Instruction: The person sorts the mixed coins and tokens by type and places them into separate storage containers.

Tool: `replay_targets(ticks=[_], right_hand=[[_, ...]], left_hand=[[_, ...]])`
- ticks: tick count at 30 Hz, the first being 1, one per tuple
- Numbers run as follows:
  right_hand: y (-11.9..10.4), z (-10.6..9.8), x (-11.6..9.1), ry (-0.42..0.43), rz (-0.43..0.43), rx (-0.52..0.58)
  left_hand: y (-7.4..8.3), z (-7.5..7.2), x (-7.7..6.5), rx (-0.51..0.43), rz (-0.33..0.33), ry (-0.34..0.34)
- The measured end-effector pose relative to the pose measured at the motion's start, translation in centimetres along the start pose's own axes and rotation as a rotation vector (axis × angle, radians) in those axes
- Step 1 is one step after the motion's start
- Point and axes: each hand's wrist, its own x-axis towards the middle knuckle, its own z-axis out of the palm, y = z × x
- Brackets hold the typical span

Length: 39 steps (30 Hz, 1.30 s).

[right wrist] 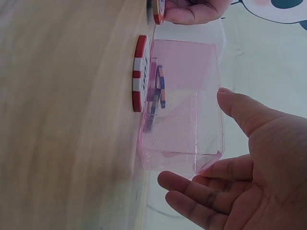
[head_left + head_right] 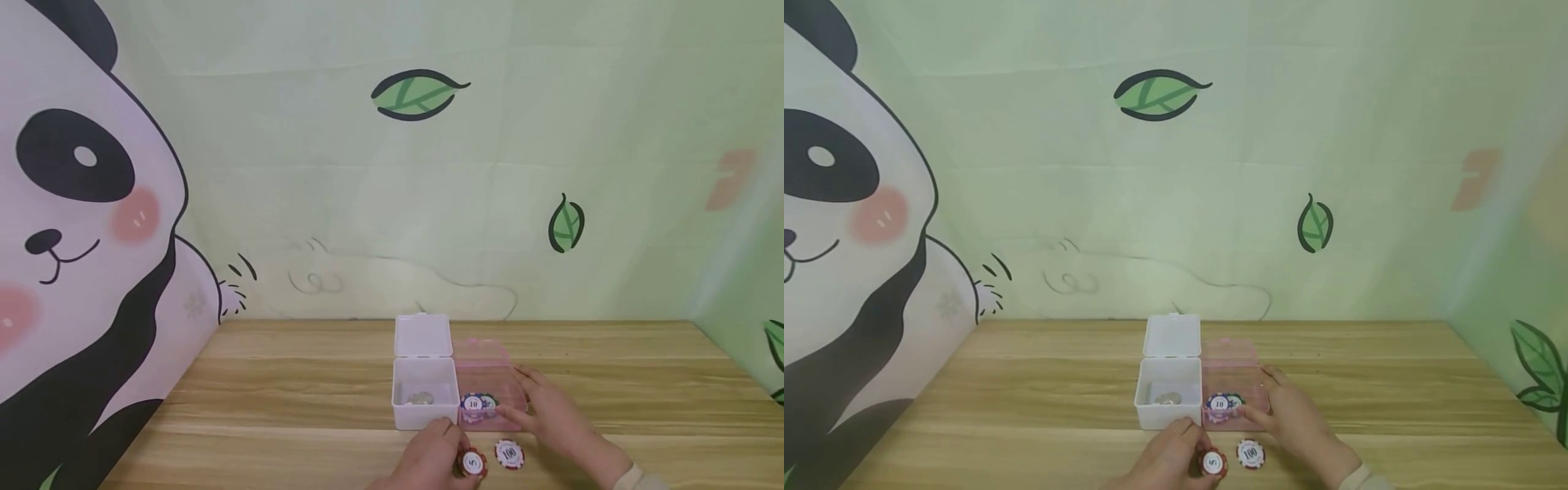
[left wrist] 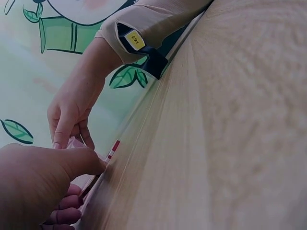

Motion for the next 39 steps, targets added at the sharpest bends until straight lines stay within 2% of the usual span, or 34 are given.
replay_targets(ticks=[11, 18, 22, 29, 33, 39], right_hand=[[-0.1, 0.0, 0.2, -0.014, 0.003, -0.002], [-0.1, 0.1, 0.2, -0.012, -0.001, 0.002], [0.0, 0.1, 0.2, -0.007, -0.003, 0.005], [0.2, 0.2, 0.1, 0.009, -0.005, 0.026], [0.2, 0.3, 0.0, 0.015, -0.007, 0.021], [0.2, 0.3, 0.1, 0.017, -0.009, 0.015]], left_hand=[[0.5, -0.6, -0.2, -0.043, -0.018, 0.017], [0.6, -1.3, -0.1, 0.023, 0.038, 0.082], [0.7, -1.7, 0.0, 0.027, 0.049, 0.102], [0.7, -1.9, 0.1, 0.100, 0.115, 0.209], [0.7, -2.3, 0.1, 0.092, 0.108, 0.204], [0.8, -3.0, 0.2, 0.029, 0.064, 0.186]])
